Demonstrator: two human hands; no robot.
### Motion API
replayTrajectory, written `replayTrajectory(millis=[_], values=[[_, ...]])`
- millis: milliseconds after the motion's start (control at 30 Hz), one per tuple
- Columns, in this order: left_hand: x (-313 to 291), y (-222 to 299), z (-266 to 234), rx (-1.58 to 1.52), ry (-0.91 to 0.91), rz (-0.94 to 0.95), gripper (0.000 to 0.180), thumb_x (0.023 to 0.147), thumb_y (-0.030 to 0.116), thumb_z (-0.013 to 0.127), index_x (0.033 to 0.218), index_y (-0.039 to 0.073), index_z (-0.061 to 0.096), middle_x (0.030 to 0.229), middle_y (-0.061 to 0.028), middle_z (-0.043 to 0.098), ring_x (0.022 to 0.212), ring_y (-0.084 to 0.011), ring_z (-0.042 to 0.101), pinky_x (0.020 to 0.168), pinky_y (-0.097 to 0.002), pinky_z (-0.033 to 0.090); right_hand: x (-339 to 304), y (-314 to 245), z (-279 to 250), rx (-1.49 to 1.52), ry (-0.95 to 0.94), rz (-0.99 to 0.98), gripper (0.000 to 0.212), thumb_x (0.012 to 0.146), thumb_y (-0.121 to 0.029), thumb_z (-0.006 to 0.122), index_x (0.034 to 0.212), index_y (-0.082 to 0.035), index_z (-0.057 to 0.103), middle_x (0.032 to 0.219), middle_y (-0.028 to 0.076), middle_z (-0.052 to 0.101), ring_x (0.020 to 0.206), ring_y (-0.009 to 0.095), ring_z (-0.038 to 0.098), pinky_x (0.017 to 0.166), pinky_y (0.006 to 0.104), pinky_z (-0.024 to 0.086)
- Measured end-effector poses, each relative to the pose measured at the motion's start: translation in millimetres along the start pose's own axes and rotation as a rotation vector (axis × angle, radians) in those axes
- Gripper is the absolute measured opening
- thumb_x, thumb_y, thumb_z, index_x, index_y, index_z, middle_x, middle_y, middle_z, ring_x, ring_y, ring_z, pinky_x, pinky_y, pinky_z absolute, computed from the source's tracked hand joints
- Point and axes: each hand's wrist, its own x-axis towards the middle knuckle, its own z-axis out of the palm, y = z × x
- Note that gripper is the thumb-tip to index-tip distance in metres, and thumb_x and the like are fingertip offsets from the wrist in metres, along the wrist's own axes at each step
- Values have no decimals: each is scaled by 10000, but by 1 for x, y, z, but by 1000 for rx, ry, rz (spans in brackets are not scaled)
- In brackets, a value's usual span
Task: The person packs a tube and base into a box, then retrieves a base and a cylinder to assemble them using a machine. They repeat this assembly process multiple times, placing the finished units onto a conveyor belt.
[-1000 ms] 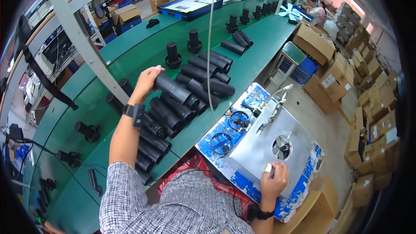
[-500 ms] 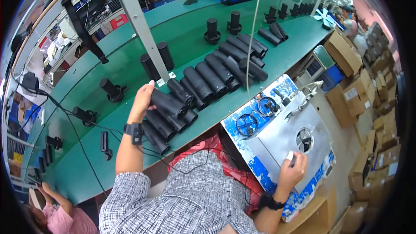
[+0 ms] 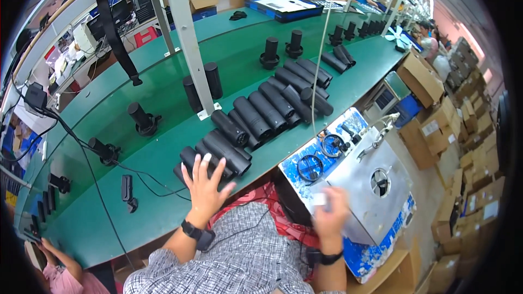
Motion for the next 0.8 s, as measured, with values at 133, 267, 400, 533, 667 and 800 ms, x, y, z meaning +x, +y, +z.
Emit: replayTrajectory(millis=[133,267,400,533,667,800], values=[[-15,-5,7,12,-34,-126,807,784,477,909,1500,203,656,1544,-153,555,1548,-402,412,1279,-733,138,51,-67,115,262,-321,-488,619,873,-318,873,1399,-65,670,1423,203,650,1318,442,625,1129,530,496],[-24,-25,30,15,-23,-70,780,786,485,899,1483,224,664,1516,-120,579,1531,-382,437,1253,-766,194,101,-82,192,280,-371,-705,642,924,-367,814,1453,-49,640,1522,223,601,1410,487,560,1247,553,394],[-28,-52,33,-10,-63,47,712,795,467,892,1425,203,692,1490,-90,599,1516,-350,465,1253,-748,242,96,-79,237,181,-455,-700,640,958,-385,762,1461,-11,630,1541,246,593,1448,487,536,1281,562,352],[-13,-89,34,-101,-63,207,626,787,403,912,1340,170,731,1418,-84,636,1485,-329,513,1283,-689,261,73,-88,259,142,-433,-529,625,977,-370,732,1449,27,627,1508,255,623,1448,473,543,1284,564,345],[-7,-113,31,-175,-88,241,580,797,387,905,1308,170,740,1392,-73,644,1469,-311,532,1287,-651,292,73,-100,284,24,-306,-421,602,982,-343,727,1427,51,630,1463,257,656,1440,461,555,1278,561,353],[-8,-122,32,-180,-61,277,571,803,392,903,1305,174,738,1383,-73,645,1464,-317,537,1286,-642,303,61,-110,297,-69,-246,-376,579,972,-320,738,1405,52,640,1452,264,660,1430,463,562,1268,568,360]])
